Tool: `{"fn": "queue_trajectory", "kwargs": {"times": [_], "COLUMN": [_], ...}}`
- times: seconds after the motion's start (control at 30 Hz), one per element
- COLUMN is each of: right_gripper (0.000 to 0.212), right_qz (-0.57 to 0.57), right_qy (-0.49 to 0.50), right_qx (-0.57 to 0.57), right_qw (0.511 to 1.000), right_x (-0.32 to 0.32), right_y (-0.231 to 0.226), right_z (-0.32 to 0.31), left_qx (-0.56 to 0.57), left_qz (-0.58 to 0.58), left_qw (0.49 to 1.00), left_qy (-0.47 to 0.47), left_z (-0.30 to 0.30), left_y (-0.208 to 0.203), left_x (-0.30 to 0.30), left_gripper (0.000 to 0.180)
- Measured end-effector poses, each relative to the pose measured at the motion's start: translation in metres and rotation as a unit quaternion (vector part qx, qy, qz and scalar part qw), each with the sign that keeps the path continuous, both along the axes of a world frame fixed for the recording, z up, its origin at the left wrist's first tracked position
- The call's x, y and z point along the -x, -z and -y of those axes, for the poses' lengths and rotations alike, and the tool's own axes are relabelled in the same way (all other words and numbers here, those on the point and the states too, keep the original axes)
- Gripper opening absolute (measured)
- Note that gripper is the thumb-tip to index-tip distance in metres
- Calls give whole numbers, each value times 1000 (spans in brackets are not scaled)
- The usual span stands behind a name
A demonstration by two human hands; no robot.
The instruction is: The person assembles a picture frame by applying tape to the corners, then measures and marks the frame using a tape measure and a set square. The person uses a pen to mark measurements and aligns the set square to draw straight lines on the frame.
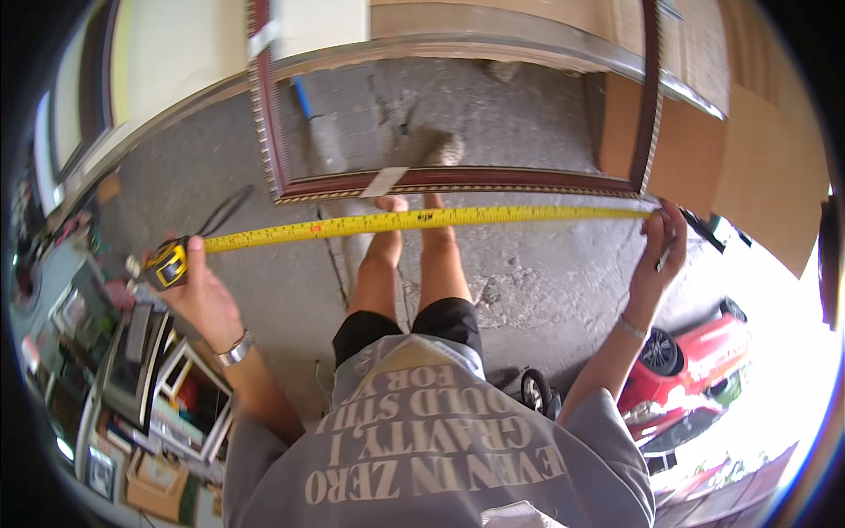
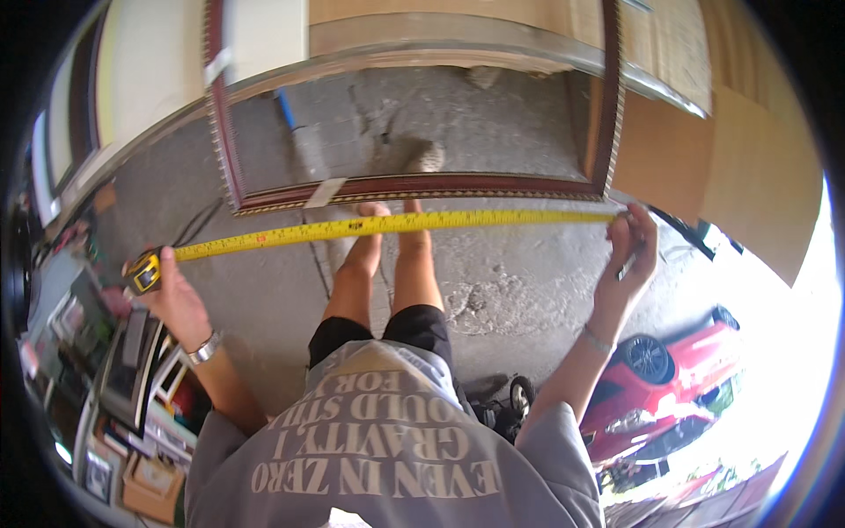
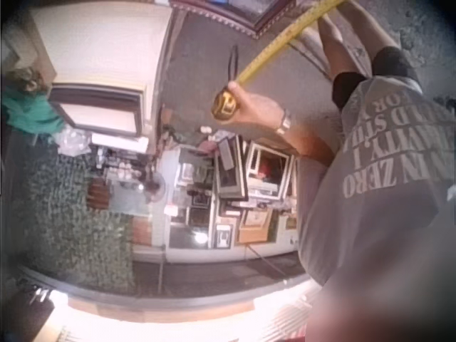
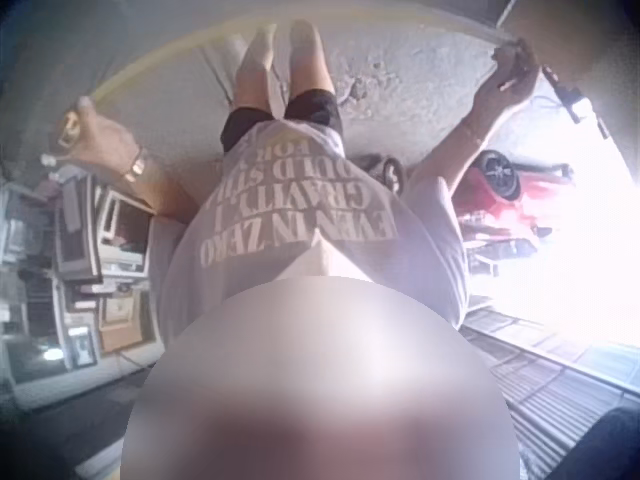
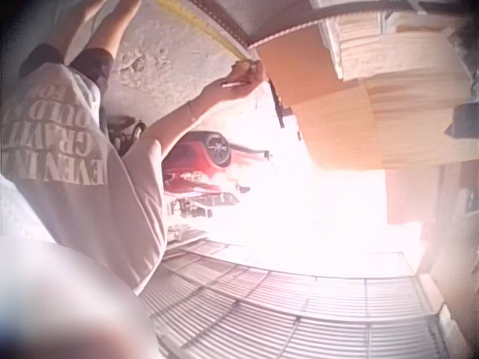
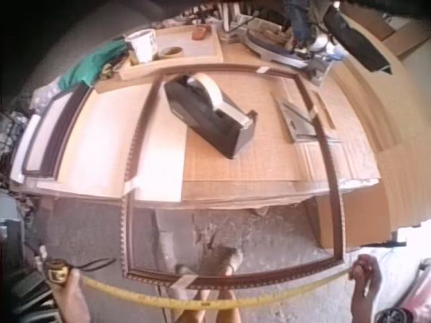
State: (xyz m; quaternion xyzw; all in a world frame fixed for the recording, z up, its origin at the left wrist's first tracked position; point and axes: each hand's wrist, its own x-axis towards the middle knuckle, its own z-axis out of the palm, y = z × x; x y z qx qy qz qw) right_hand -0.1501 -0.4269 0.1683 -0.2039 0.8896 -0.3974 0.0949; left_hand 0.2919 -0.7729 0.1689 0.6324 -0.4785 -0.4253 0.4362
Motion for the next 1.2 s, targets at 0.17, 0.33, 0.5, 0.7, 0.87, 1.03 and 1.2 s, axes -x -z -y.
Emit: {"fn": "queue_trajectory", "kwargs": {"times": [0.17,0.33,0.5,0.7,0.87,1.03,1.2], "right_gripper": [27,27,26,75,25,17,17], "right_qz": [17,30,-115,-168,72,14,-24], "right_qy": [69,68,70,41,-63,-210,-228], "right_qx": [21,34,59,153,256,300,291], "right_qw": [997,997,989,973,962,930,929], "right_x": [15,5,-14,-98,-203,-214,-209], "right_y": [35,49,46,22,28,52,56], "right_z": [-6,3,14,70,136,174,180], "left_qx": [57,41,51,73,89,110,106], "left_qz": [-48,-79,-102,-113,-130,-130,-147], "left_qw": [991,989,984,980,977,976,975], "left_qy": [109,120,140,149,142,134,130], "left_z": [-19,-35,-35,-36,-36,-36,-31], "left_y": [42,53,60,65,72,78,79], "left_x": [32,62,60,58,59,59,55], "left_gripper": [78,84,85,86,87,87,87]}}
